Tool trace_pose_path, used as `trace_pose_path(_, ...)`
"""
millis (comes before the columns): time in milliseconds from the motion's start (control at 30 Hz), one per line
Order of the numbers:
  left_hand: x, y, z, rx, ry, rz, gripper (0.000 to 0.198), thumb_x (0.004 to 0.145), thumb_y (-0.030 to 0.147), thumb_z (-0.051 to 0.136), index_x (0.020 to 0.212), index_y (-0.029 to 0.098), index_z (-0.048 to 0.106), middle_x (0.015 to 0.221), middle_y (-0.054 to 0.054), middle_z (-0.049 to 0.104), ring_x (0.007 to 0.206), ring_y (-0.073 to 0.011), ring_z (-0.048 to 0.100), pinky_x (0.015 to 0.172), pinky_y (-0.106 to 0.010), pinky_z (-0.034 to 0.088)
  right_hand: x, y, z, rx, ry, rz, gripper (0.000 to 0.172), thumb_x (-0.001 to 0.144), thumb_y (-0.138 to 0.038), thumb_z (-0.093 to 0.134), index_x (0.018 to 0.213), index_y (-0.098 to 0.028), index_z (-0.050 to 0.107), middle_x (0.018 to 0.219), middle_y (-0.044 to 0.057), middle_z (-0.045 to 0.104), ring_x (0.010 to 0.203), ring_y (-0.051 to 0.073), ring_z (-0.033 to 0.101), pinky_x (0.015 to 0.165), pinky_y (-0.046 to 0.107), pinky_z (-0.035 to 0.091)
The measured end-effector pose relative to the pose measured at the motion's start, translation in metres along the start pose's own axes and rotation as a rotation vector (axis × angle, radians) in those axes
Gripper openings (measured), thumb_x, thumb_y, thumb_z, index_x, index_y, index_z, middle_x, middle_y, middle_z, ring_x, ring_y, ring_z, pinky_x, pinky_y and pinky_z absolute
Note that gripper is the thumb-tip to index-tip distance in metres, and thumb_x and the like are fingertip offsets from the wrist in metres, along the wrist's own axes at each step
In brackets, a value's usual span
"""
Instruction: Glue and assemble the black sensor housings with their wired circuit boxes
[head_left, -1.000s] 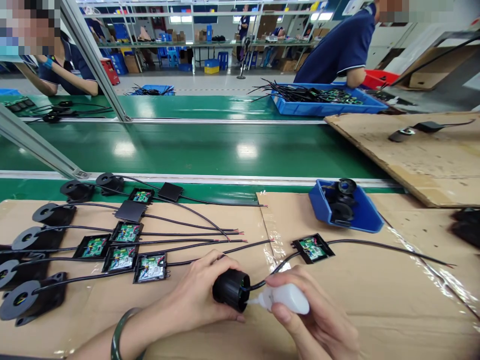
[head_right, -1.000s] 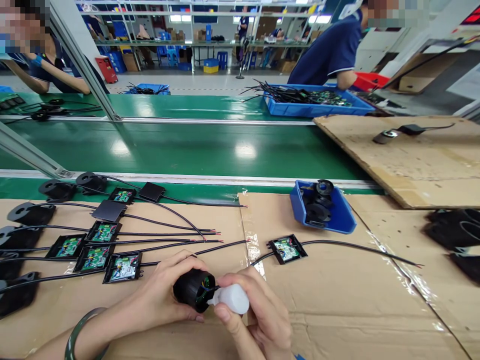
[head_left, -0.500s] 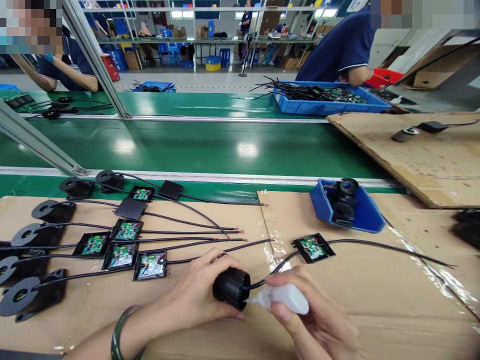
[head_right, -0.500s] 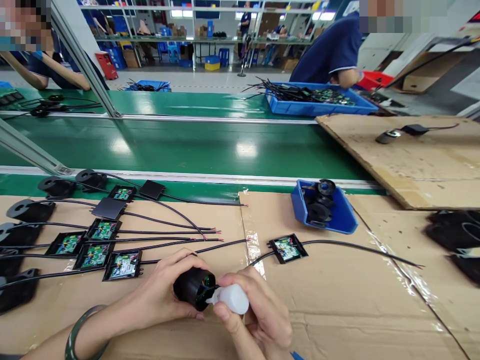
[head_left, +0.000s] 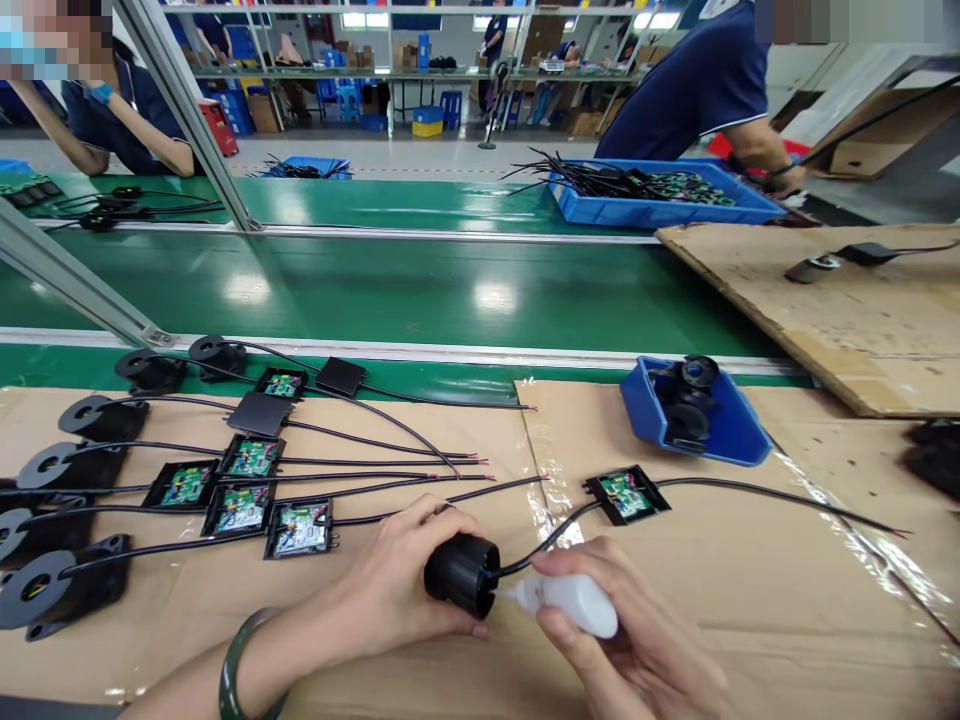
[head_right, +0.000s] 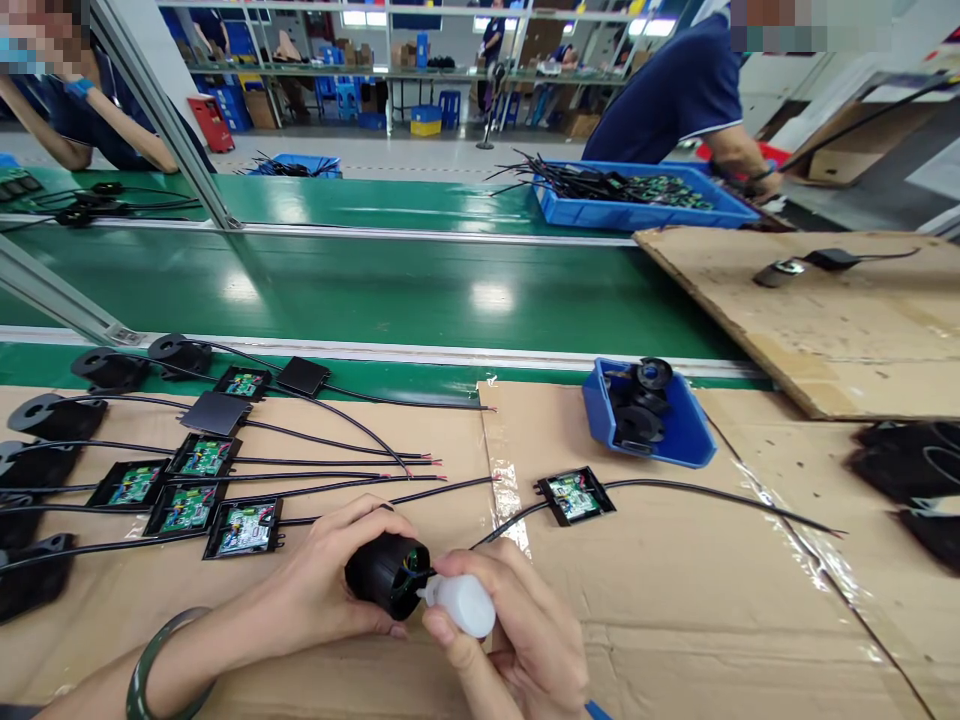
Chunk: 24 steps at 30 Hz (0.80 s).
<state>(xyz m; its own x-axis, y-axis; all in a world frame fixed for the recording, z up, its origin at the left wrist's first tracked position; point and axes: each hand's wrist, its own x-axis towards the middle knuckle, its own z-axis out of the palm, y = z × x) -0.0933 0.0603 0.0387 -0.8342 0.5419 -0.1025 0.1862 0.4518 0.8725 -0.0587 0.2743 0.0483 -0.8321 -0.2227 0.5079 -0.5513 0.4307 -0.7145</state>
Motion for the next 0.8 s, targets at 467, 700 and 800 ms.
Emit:
trace_pose_path(467,0.0023,0.0025,-0.0022,-0.027,-0.029,-0.021,0.056,0.059,0.033,0.089,0.108,0.024,0.064,0.105,-0.001,0.06,0.095,-0.0176,0.057,0.079,-0.025,0.042,-0.0028,-0.0032,-0.0029,-0.027,-0.014,-0.137,0.022,0.087,-0.007,0.057,0.109,-0.011,0.058,0.083,0.008,0.058,0.069,0.013,0.058,0.053,0.023,0.049)
trace_pose_path(700,0.0019,-0.0008,0.0013,-0.03,-0.015,-0.028,0.057,0.058,0.033,0.09,0.109,0.025,0.065,0.106,-0.001,0.06,0.094,-0.0179,0.058,0.079,-0.025,0.043,-0.0017,-0.0004,-0.0022,-0.145,0.003,-0.204,0.028,0.085,-0.007,0.059,0.112,-0.014,0.058,0.083,0.008,0.062,0.067,0.014,0.061,0.051,0.023,0.051)
trace_pose_path(800,0.0021,-0.0008,0.001,-0.028,-0.016,-0.034,0.058,0.057,0.037,0.09,0.107,0.023,0.065,0.105,-0.001,0.061,0.095,-0.0184,0.058,0.08,-0.026,0.043,-0.0035,-0.0029,-0.0011,-0.12,0.013,-0.171,0.027,0.086,-0.008,0.059,0.111,-0.017,0.06,0.082,0.007,0.064,0.066,0.015,0.062,0.052,0.024,0.051)
